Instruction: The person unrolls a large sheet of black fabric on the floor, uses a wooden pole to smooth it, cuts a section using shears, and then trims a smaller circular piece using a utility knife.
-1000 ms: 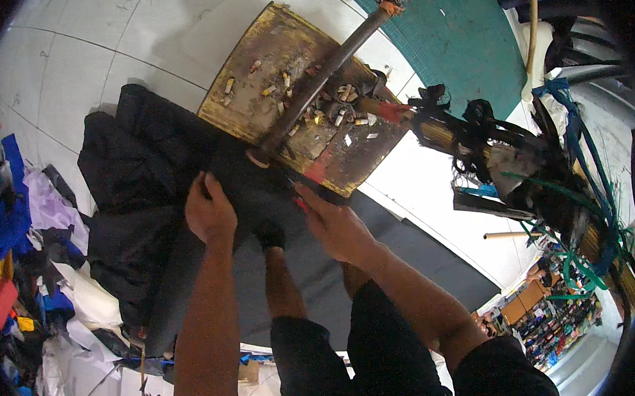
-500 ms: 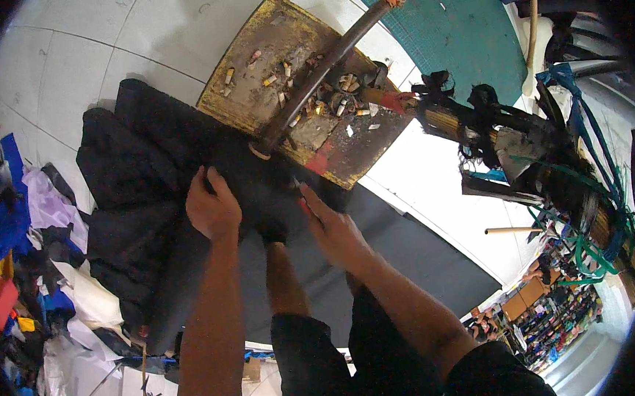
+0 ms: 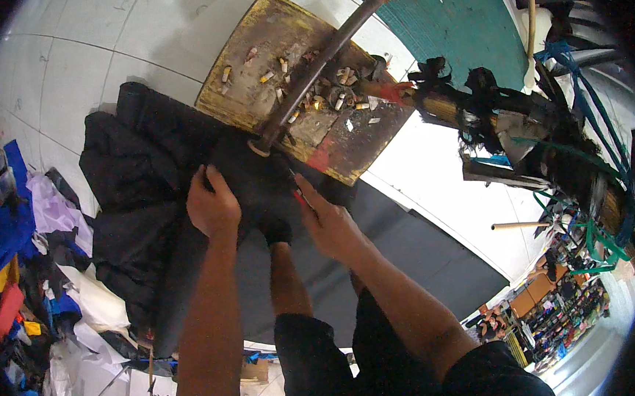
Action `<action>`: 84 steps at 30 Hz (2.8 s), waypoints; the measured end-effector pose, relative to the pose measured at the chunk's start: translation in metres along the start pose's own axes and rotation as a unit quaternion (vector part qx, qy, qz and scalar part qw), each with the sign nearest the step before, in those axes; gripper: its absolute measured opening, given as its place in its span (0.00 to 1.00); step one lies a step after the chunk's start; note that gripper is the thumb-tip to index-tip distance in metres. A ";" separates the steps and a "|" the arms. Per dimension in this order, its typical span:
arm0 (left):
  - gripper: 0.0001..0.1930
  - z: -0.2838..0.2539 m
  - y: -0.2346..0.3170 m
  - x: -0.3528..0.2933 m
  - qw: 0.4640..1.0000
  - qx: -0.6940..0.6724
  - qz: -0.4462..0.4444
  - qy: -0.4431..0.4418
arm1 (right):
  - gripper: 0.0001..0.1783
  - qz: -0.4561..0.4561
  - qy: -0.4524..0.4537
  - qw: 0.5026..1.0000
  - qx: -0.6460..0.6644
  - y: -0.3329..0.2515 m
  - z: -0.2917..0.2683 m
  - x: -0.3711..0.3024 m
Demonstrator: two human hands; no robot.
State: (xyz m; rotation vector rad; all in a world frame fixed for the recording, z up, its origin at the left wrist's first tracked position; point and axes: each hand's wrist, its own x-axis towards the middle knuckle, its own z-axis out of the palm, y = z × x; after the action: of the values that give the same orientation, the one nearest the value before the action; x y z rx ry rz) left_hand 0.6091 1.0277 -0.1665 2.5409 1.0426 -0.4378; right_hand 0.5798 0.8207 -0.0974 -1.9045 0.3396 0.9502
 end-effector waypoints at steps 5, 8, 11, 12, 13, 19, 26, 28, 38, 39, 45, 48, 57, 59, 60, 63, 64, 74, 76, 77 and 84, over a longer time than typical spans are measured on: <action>0.24 -0.006 0.002 0.005 0.999 -0.002 -0.026 -0.040 | 0.30 0.021 -0.022 1.000 0.003 -0.011 -0.004 -0.009; 0.24 0.000 -0.002 0.000 1.000 -0.008 0.005 0.009 | 0.32 0.030 -0.029 0.999 -0.003 -0.008 -0.001 -0.001; 0.24 -0.003 -0.002 0.006 0.999 -0.003 -0.020 -0.031 | 0.37 -0.042 -0.006 0.999 -0.011 0.010 0.010 -0.011; 0.24 -0.003 -0.001 0.006 1.000 -0.001 -0.016 -0.025 | 0.36 -0.020 -0.021 1.000 -0.003 0.010 0.008 -0.005; 0.24 -0.003 -0.001 0.004 1.000 0.000 -0.010 -0.020 | 0.36 0.002 -0.034 0.999 0.004 0.003 0.007 -0.001; 0.24 -0.001 -0.002 0.002 1.000 -0.014 -0.007 -0.020 | 0.30 0.015 -0.034 0.999 -0.026 -0.011 -0.002 0.005; 0.24 -0.002 0.003 0.001 0.999 0.006 -0.023 -0.022 | 0.27 -0.227 0.042 0.970 -0.078 0.019 -0.017 0.034; 0.24 -0.004 0.004 0.002 0.999 0.011 -0.033 -0.025 | 0.28 -0.152 0.015 0.988 -0.035 0.017 -0.014 0.030; 0.26 -0.009 0.008 0.002 0.999 -0.019 -0.030 -0.040 | 0.28 -0.014 -0.031 0.996 -0.088 -0.023 -0.015 0.023; 0.26 -0.007 0.005 0.003 0.999 -0.013 -0.027 -0.045 | 0.28 -0.057 -0.008 0.995 -0.085 -0.013 -0.015 0.026; 0.26 -0.007 0.004 0.007 0.998 0.009 -0.030 -0.054 | 0.29 -0.057 -0.009 0.994 -0.089 -0.007 -0.006 0.024; 0.27 -0.011 0.006 0.005 0.996 -0.015 -0.036 -0.076 | 0.30 -0.027 -0.018 0.997 -0.075 -0.013 -0.006 0.018; 0.27 -0.013 0.004 0.005 0.997 -0.001 -0.035 -0.066 | 0.30 -0.030 -0.054 0.987 -0.150 -0.023 -0.013 0.024; 0.27 -0.009 0.004 0.004 0.997 0.007 -0.040 -0.064 | 0.30 -0.022 -0.093 0.979 -0.181 -0.027 -0.020 0.037; 0.27 -0.008 0.003 0.003 0.998 0.012 -0.032 -0.053 | 0.30 -0.014 -0.121 0.974 -0.191 -0.030 -0.026 0.045; 0.27 -0.006 0.004 -0.004 0.998 0.019 -0.016 -0.052 | 0.29 -0.080 -0.113 0.964 -0.226 -0.010 -0.029 0.054; 0.27 -0.011 0.007 0.000 0.998 0.017 -0.024 -0.056 | 0.28 -0.125 -0.099 0.958 -0.237 -0.011 -0.028 0.058; 0.27 -0.005 0.005 0.001 0.999 0.007 -0.019 -0.030 | 0.29 -0.053 -0.253 0.945 -0.200 -0.007 -0.048 0.084; 0.26 -0.004 -0.006 0.012 0.999 0.020 -0.032 -0.037 | 0.30 0.021 -0.292 0.938 -0.185 -0.042 -0.059 0.083; 0.26 -0.002 -0.007 0.013 0.998 0.025 -0.036 -0.046 | 0.30 0.067 -0.312 0.930 -0.184 -0.051 -0.063 0.082; 0.25 -0.003 0.001 -0.001 1.000 -0.001 -0.015 -0.008 | 0.31 0.032 -0.293 0.939 -0.179 -0.030 -0.062 0.082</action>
State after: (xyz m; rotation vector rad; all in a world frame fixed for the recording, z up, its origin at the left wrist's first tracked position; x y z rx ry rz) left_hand 0.6101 1.0277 -0.1628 2.5195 1.0747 -0.4645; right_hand 0.6807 0.7964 -0.1229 -1.8195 -0.1374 1.6520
